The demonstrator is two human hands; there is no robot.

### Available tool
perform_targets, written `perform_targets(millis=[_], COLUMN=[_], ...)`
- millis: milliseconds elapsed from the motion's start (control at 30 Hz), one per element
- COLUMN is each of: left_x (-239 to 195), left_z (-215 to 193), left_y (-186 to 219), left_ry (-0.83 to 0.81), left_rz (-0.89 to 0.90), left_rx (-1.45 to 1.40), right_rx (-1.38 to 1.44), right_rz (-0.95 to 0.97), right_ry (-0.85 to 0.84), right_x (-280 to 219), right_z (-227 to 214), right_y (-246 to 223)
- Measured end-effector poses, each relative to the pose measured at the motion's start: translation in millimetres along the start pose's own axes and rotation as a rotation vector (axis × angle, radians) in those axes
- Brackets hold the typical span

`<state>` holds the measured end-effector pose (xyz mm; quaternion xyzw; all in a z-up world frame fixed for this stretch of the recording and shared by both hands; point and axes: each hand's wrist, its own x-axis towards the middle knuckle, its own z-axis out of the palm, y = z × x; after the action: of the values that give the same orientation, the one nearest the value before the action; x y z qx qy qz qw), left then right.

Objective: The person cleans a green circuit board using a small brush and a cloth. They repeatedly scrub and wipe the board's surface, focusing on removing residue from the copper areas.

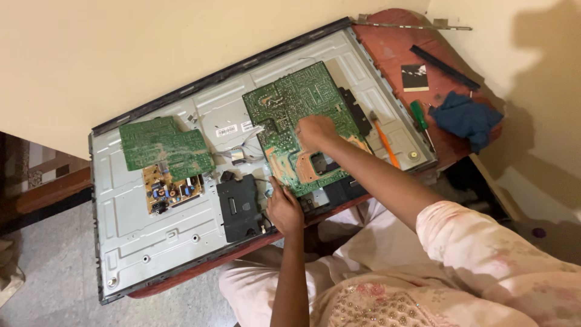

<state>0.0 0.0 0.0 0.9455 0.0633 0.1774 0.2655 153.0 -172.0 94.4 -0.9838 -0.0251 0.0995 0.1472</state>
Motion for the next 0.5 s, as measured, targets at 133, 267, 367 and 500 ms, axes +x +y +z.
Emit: perform_targets(millis=[133, 267, 367, 500], left_x=[0.5, -1.3, 4.1, 12.6], left_z=[-5.9, -10.1, -15.0, -29.4], left_y=[6.0, 9.4, 12.2, 18.3], left_ry=[0.017, 0.027, -0.014, -0.082], left_rz=[0.01, 0.036, 0.031, 0.037], left_rx=[-0.005, -0.024, 0.009, 0.148], right_rx=[0.046, -0.045, 0.051, 0.532], right_rz=[-0.072, -0.052, -0.109, -0.12], right_ry=[0.206, 0.208, 0.094, 0.201], right_x=[8.4, 5.0, -10.8, -54.4], right_z=[22.1, 32.9, 26.5, 41.6], right_y=[4.5, -5.0, 0.2, 10.7])
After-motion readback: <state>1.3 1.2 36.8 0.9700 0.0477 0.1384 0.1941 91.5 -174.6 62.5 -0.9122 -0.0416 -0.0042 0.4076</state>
